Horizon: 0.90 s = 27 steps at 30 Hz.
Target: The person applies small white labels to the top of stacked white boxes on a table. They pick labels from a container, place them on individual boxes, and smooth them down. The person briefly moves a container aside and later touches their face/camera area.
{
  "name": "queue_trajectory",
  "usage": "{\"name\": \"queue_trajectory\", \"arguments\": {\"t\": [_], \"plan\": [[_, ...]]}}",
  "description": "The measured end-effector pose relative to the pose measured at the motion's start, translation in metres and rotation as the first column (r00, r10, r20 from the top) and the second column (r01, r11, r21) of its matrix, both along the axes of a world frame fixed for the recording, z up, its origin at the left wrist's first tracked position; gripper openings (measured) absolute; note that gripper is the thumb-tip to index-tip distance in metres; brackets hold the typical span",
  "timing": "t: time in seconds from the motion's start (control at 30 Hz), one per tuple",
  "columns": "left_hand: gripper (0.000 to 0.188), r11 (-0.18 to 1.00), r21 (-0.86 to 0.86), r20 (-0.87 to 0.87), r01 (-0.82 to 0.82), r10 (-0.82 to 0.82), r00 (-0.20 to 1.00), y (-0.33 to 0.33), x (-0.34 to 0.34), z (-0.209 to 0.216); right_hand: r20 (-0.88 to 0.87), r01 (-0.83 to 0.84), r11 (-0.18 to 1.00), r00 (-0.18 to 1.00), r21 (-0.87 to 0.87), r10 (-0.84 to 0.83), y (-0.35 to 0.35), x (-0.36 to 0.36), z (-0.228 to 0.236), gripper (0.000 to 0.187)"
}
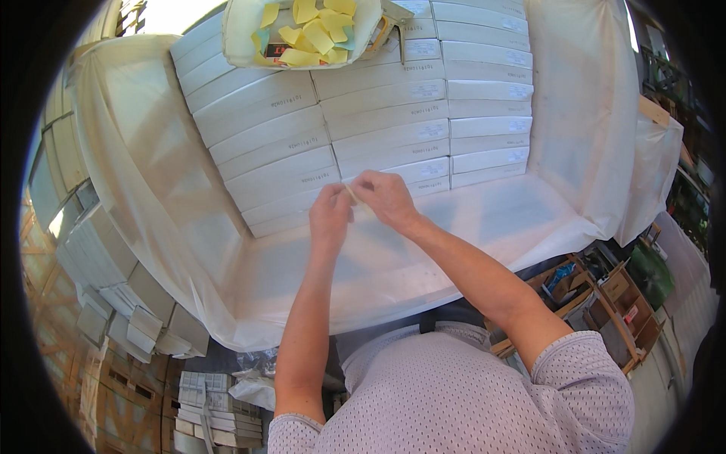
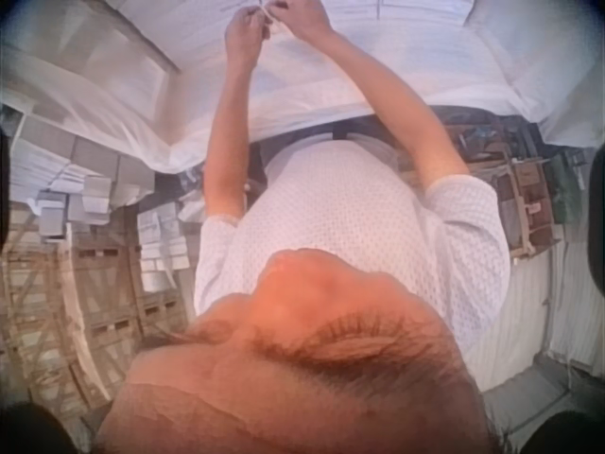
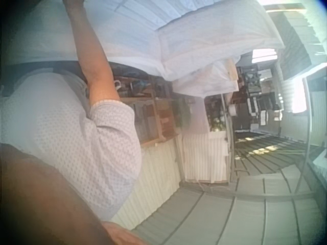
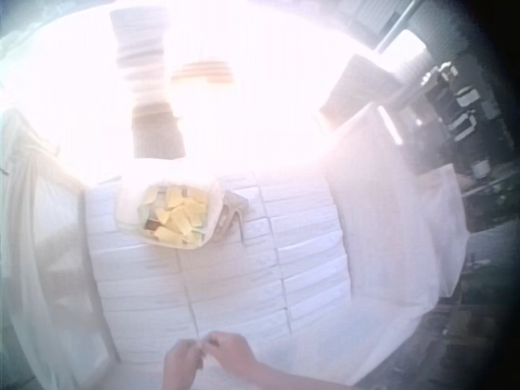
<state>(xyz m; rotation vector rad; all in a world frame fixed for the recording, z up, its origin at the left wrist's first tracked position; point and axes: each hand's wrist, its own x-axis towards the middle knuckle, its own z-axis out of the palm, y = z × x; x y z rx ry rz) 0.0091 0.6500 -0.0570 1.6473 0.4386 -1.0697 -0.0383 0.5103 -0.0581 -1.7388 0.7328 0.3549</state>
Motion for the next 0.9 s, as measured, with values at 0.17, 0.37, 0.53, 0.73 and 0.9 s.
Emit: {"name": "queue_trajectory", "arguments": {"t": [0.17, 0.37, 0.53, 0.73, 0.9], "plan": [[0.014, 0.999, -0.025, -0.063, -0.032, 0.030, 0.998, -0.003, 0.017, -0.004, -0.045, 0.075, 0.990, 0.997, 0.116, -0.070, -0.008, 0.013, 0.005, 0.015], [0.013, 0.997, 0.058, 0.060, 0.057, -0.061, 0.996, -0.027, 0.054, 0.003, -0.198, 0.435, 0.854, 0.899, 0.287, -0.392, -0.028, 0.027, -0.002, 0.019], [0.014, 0.986, -0.039, 0.339, -0.161, 0.164, 0.926, -0.061, 0.127, 0.018, -0.265, 0.838, 0.486, 0.542, 0.248, -0.798, -0.067, 0.032, -0.042, 0.019], [0.027, 0.974, 0.218, 0.604, 0.061, -0.184, 0.775, -0.096, 0.229, 0.008, -0.283, 0.674, 0.718, 0.732, 0.174, -0.620, -0.050, 0.015, -0.068, 0.020], [0.031, 0.926, 0.377, 0.758, -0.025, -0.294, 0.582, -0.066, 0.222, -0.006, -0.361, 0.660, 0.675, 0.749, 0.331, -0.555, 0.007, 0.009, -0.085, 0.030]]}}
